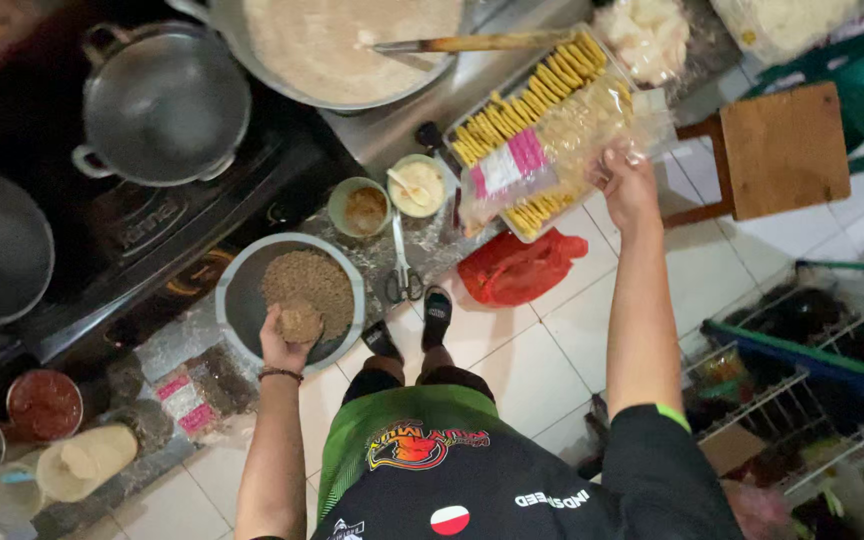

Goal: The person opens a plastic bag of ground meat and pours it into a metal bowl. They then use both hands to mix and break up the meat in the bowl.

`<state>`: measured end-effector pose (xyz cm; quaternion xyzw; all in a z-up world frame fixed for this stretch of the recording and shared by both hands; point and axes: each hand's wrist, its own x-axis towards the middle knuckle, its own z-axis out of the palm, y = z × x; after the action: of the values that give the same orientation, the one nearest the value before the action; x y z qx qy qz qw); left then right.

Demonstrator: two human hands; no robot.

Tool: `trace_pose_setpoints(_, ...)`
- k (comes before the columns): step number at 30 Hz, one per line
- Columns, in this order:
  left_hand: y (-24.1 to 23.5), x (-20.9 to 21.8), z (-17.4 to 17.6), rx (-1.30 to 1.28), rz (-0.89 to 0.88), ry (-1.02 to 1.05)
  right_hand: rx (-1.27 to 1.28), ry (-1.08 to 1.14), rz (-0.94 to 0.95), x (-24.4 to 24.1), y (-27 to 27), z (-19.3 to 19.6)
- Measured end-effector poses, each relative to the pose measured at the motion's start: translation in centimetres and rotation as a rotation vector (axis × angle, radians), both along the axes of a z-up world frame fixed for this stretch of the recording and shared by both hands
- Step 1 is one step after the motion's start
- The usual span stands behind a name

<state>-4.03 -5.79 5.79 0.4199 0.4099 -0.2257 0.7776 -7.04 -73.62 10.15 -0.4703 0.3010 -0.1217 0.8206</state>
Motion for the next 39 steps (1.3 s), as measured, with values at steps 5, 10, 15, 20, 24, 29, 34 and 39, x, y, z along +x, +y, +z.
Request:
trace_pose_setpoints(5,1.9,-0.7,-0.5,-0.060,0.000,-0.041,-1.022,0.408,-0.238,3.9,3.9,0.2)
trace_pose_setpoints(10,2.9,-0.6,-2.4,-0.105,-0.060,-0.072,-0.774,-0.164,0.184,3.7,25.9,1.5)
trace_pose_setpoints(15,3.5,1.6,-2.7,-0.001,-0.369,-0.126,-1.030,-0.153,0.797,5.1,46.5,1.9)
trace_pose_setpoints(20,4.3,3.5,-1.2,0.169,-0.722,-0.369,-0.098,0.315,1.065,9.1,52.9,-3.5)
trace_pose_setpoints(24,4.1,3.4,-0.8,0.315,-0.515,-0.415,0.375,0.568,0.753,9.6,54.5,-7.7)
trace_pose_setpoints(29,0.4,2.3,-1.6,0.799,-0.270,-0.279,0.077,0.611,0.443,9.0,57.7,-10.2)
trace_pose_setpoints(34,-0.6,3.1,-3.7,0.624,-0.025,-0.115,-0.599,0.431,0.341,7.5,59.6,-10.1)
trace_pose_setpoints(39,-0.1,3.5,-5.5,0.563,0.003,-0.037,-0.732,0.340,0.363,5.9,59.7,-9.5)
